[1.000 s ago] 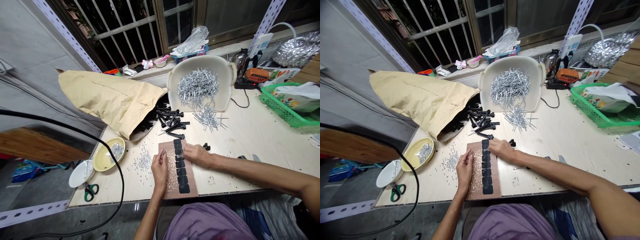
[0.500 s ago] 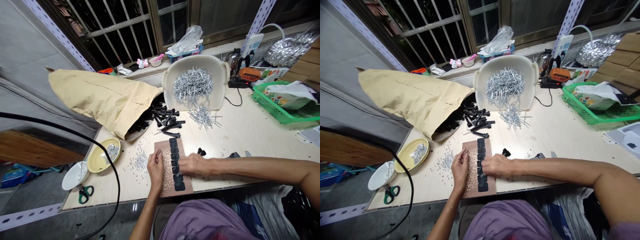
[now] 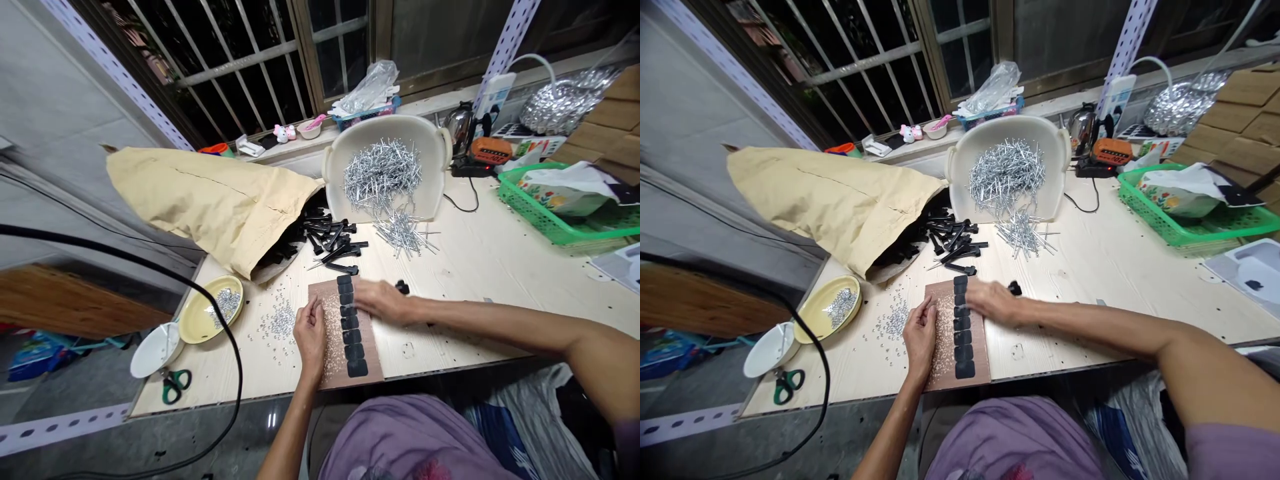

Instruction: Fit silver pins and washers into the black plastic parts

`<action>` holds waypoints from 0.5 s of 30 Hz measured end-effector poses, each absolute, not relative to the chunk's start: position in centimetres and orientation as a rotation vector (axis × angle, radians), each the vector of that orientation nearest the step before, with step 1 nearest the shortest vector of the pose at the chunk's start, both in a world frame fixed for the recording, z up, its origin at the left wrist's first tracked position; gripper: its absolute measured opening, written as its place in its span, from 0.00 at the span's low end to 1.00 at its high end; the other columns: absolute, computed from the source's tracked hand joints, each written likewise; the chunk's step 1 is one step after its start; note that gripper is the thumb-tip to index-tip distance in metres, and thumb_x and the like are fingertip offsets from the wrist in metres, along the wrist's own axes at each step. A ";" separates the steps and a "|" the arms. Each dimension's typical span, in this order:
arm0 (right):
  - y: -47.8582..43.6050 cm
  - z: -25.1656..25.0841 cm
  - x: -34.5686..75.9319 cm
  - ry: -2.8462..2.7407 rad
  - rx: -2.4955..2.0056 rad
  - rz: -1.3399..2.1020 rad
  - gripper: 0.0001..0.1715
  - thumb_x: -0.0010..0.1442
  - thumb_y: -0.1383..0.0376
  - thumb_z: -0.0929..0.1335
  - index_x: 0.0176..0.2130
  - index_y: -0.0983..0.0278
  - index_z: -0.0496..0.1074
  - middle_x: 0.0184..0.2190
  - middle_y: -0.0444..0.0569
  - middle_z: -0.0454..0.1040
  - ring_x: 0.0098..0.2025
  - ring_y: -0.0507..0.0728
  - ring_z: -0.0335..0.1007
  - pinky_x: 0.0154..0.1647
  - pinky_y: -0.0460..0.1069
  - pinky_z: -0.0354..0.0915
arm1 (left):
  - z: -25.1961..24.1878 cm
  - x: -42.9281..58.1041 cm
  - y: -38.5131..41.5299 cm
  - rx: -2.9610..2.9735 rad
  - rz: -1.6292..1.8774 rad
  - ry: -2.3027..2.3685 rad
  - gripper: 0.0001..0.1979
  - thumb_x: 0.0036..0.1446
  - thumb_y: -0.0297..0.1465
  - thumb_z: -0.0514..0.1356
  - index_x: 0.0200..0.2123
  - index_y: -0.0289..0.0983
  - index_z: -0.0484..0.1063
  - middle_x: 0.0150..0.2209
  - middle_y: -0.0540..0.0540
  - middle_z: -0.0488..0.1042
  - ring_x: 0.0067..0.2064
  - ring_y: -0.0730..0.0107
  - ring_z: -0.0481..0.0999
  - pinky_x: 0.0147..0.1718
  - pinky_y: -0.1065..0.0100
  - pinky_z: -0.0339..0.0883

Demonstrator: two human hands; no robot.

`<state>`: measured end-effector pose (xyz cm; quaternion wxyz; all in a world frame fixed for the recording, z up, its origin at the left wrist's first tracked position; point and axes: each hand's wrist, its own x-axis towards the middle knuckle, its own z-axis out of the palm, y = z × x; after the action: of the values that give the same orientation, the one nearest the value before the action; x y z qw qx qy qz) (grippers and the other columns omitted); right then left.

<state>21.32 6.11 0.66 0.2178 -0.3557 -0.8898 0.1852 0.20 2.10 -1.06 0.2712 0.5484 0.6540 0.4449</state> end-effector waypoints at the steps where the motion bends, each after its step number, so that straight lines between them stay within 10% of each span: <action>1: 6.0 0.4 21.3 -2.514 -0.928 0.488 0.17 0.67 0.64 0.56 0.31 0.65 0.66 0.30 0.46 0.66 0.31 0.51 0.59 0.27 0.44 0.57 | -1.1 0.2 2.1 1.475 1.206 1.761 0.18 0.56 0.39 0.56 0.47 0.37 0.73 0.44 0.41 0.74 0.41 0.65 0.74 0.42 0.65 0.66; 15: 2.8 0.4 22.9 -2.573 -0.921 0.461 0.16 0.67 0.64 0.57 0.33 0.64 0.69 0.30 0.47 0.68 0.31 0.51 0.61 0.27 0.45 0.55 | -0.7 0.1 1.8 1.584 1.167 1.820 0.19 0.57 0.39 0.55 0.47 0.36 0.73 0.37 0.43 0.73 0.32 0.68 0.70 0.35 0.67 0.65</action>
<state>22.94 2.83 0.40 0.1841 -0.3267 -0.9125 0.1636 0.08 1.80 -0.69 0.2286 0.5753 0.6612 0.4238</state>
